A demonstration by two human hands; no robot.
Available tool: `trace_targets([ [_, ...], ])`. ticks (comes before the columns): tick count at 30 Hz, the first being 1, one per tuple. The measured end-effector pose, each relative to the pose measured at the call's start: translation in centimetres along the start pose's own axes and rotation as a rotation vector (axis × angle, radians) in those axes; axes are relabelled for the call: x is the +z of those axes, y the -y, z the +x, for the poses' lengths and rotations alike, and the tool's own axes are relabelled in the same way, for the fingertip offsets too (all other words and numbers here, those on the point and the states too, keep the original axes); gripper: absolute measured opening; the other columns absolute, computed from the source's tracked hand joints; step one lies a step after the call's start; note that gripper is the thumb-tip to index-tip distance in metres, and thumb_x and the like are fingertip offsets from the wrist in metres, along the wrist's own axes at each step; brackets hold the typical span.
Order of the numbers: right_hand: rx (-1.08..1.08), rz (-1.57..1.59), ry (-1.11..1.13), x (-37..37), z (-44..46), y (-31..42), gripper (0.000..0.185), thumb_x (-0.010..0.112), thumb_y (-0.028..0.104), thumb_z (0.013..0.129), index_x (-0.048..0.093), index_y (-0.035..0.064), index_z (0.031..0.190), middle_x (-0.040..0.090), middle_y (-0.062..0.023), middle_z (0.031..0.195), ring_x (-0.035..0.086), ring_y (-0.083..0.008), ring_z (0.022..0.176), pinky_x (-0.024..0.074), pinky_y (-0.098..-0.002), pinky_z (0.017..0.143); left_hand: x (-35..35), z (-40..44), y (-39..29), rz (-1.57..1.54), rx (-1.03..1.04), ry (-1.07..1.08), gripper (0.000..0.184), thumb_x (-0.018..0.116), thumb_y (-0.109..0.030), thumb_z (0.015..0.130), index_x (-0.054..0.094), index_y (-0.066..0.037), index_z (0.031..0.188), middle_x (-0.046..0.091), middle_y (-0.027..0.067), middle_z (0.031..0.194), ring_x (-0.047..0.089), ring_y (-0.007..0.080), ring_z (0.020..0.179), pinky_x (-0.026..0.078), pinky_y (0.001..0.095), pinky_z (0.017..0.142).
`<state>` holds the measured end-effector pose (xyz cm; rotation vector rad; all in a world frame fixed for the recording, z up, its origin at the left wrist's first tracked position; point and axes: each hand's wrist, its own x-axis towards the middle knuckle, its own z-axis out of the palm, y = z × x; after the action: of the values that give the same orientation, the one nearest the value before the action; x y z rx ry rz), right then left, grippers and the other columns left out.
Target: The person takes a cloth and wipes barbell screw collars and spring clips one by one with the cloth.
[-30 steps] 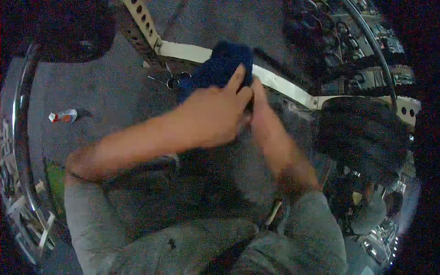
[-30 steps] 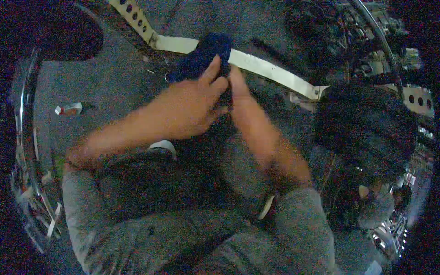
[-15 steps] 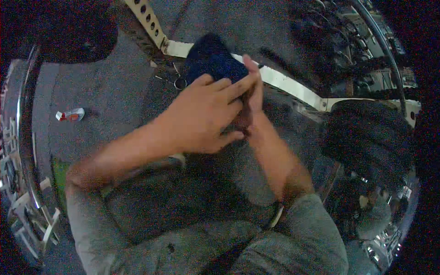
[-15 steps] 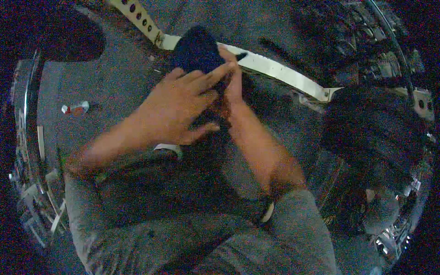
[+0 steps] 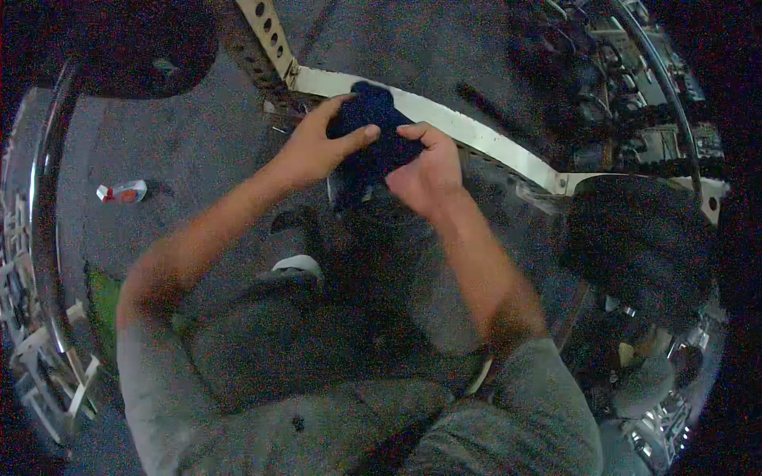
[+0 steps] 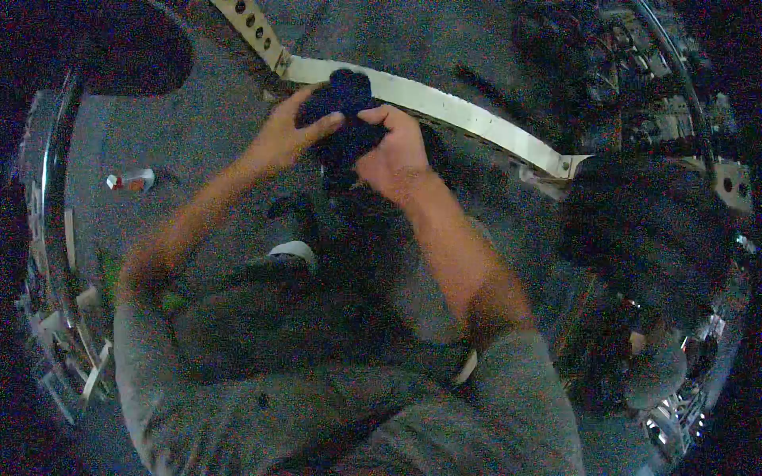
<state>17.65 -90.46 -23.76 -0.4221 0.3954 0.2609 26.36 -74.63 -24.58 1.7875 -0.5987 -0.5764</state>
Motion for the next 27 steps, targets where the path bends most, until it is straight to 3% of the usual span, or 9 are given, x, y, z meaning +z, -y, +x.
trace_targets([
  [4,-0.057,-0.370,-0.079,-1.2,-0.1,0.9,0.042,0.056,0.031,0.086,0.059,0.0011,0.115,0.067,-0.0103,0.103,0.065,-0.0264,0.090,0.0515,-0.0400,0.083,0.5,0.5,0.5,-0.060,-0.004,0.032,0.055,0.070,-0.030,0.087,0.052,0.000,0.129,0.063,0.0118,0.115,0.059,0.0184,0.105,0.047,0.0324,0.094],
  [7,-0.063,-0.808,-0.337,-3.0,0.2,1.8,0.043,0.061,0.028,0.088,0.058,-0.0006,0.120,0.065,-0.0086,0.111,0.062,-0.0207,0.100,0.0448,-0.0333,0.094,0.7,0.8,0.6,-0.163,-0.029,0.033,0.050,0.069,-0.027,0.088,0.055,0.001,0.127,0.064,0.0116,0.113,0.061,0.0178,0.102,0.048,0.0312,0.091],
  [10,-0.107,-1.087,-0.447,-0.8,-1.3,3.9,0.047,0.068,0.031,0.085,0.061,-0.0030,0.116,0.067,-0.0086,0.105,0.062,-0.0172,0.096,0.0453,-0.0316,0.089,0.6,1.4,2.9,-0.260,-0.050,0.048,0.044,0.065,-0.024,0.090,0.055,0.001,0.126,0.065,0.0119,0.111,0.061,0.0180,0.100,0.048,0.0308,0.090],
  [13,-0.231,-1.399,-0.359,-4.5,-0.3,6.6,0.050,0.071,0.032,0.082,0.062,-0.0059,0.113,0.068,-0.0107,0.100,0.061,-0.0164,0.095,0.0459,-0.0310,0.086,-0.2,1.4,2.9,-0.057,-0.012,-0.060,0.038,0.059,-0.024,0.094,0.056,0.002,0.123,0.065,0.0128,0.110,0.060,0.0183,0.099,0.047,0.0315,0.090],
  [14,-0.375,-1.461,-0.450,-5.0,-0.1,6.4,0.058,0.070,0.038,0.082,0.058,-0.0024,0.121,0.068,-0.0148,0.104,0.063,-0.0223,0.096,0.0479,-0.0330,0.089,-0.5,1.3,2.6,0.058,0.006,-0.117,0.037,0.057,-0.024,0.096,0.057,0.002,0.122,0.065,0.0133,0.109,0.060,0.0185,0.098,0.047,0.0319,0.089],
  [17,-0.593,-1.400,-0.405,-6.2,1.6,5.4,0.057,0.067,0.039,0.086,0.055,-0.0026,0.123,0.066,-0.0173,0.109,0.062,-0.0241,0.101,0.0473,-0.0349,0.091,-0.7,1.8,2.5,0.150,0.121,-0.135,0.036,0.052,-0.028,0.099,0.058,0.002,0.118,0.065,0.0132,0.109,0.059,0.0189,0.098,0.046,0.0332,0.088],
  [20,-0.526,-1.435,-0.245,-1.7,1.4,2.7,0.057,0.061,0.040,0.090,0.051,-0.0027,0.126,0.061,-0.0219,0.118,0.061,-0.0299,0.105,0.0455,-0.0362,0.093,-0.1,1.9,1.6,0.196,0.171,-0.132,0.031,0.049,-0.028,0.099,0.058,0.001,0.106,0.062,0.0227,0.090,0.062,0.0329,0.081,0.047,0.0381,0.075],
  [23,-0.572,-1.673,-0.146,-2.1,3.2,-0.1,0.056,0.055,0.043,0.093,0.051,-0.0024,0.126,0.056,-0.0282,0.123,0.055,-0.0429,0.113,0.0430,-0.0421,0.097,0.3,1.5,1.4,0.168,0.213,-0.144,0.031,0.047,-0.027,0.099,0.057,0.001,0.105,0.061,0.0247,0.091,0.060,0.0396,0.082,0.047,0.0398,0.075],
  [27,-0.582,-1.539,-0.042,-0.8,2.6,-0.8,0.044,0.050,0.036,0.096,0.053,-0.0028,0.117,0.057,-0.0296,0.117,0.054,-0.0451,0.109,0.0433,-0.0453,0.094,-0.1,0.2,1.8,0.298,0.183,-0.136,0.031,0.045,-0.025,0.100,0.054,0.002,0.114,0.062,0.0231,0.103,0.062,0.0310,0.089,0.047,0.0376,0.081],
])
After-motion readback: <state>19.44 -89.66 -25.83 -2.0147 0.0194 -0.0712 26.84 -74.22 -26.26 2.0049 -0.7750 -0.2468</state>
